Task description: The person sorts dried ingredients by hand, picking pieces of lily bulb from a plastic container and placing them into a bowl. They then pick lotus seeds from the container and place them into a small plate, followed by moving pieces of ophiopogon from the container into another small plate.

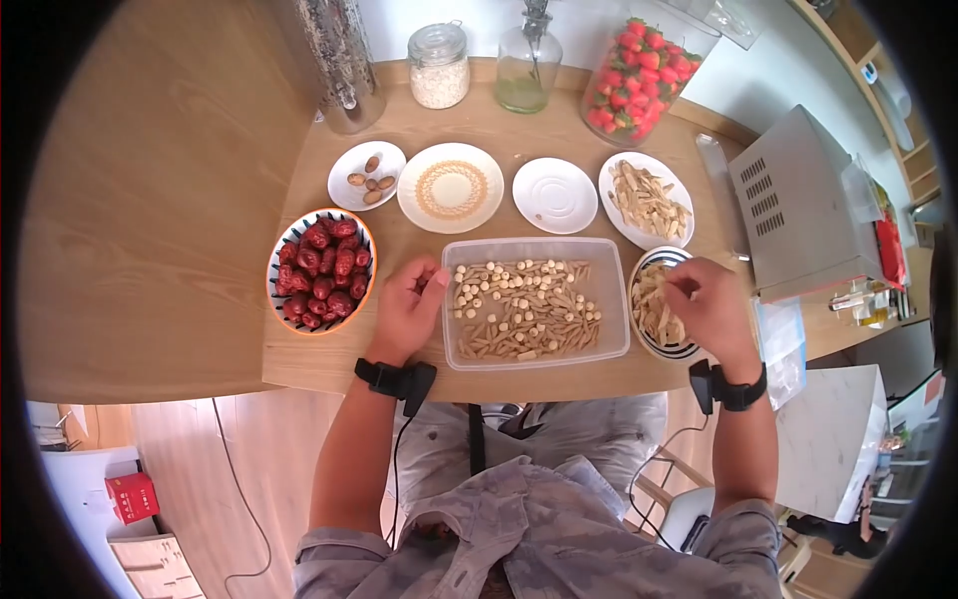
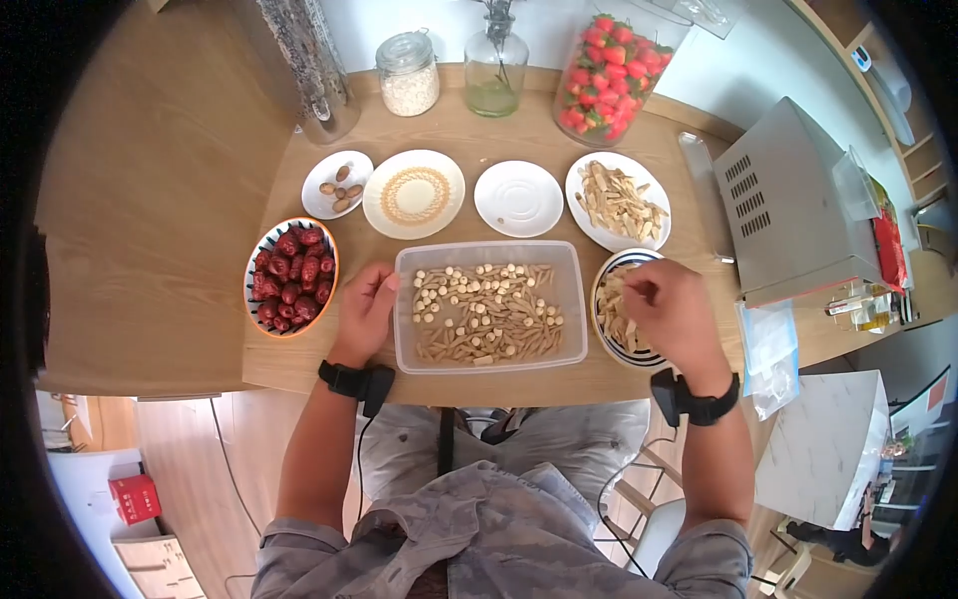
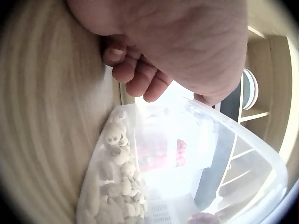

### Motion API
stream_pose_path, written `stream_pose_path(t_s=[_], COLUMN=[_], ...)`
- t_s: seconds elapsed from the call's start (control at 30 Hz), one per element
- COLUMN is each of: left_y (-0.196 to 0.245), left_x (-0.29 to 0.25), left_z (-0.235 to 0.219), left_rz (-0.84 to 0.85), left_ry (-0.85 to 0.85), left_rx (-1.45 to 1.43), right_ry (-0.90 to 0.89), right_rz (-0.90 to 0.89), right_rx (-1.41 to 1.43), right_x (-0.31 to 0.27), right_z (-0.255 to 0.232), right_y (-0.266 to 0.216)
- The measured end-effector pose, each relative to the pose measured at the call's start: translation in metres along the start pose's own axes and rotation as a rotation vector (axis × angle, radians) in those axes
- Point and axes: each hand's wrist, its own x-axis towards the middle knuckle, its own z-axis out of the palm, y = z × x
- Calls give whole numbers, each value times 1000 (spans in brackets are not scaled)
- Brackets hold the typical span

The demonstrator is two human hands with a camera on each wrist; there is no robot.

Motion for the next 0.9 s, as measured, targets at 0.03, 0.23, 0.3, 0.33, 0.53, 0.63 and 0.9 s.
stream_pose_path(t_s=[0.03,0.23,0.3,0.33,0.53,0.63,0.9], left_y=[-2,-2,-5,-4,-1,-1,3], left_x=[0,0,-1,0,1,2,2], left_z=[0,-1,-2,-2,-1,-2,-5], left_rz=[-4,-37,-48,-45,-54,-70,-85], left_ry=[-3,-24,-22,-19,-14,-23,-50], left_rx=[4,-16,-26,-20,-32,-51,-73], right_ry=[13,29,63,80,-335,-495,-750], right_rz=[55,197,127,92,-292,-365,-349], right_rx=[-8,-145,-179,-197,51,-35,-269], right_x=[-6,-26,-25,-23,-5,10,32], right_z=[-4,-8,-4,-2,30,57,105], right_y=[12,45,36,27,-46,-60,-62])
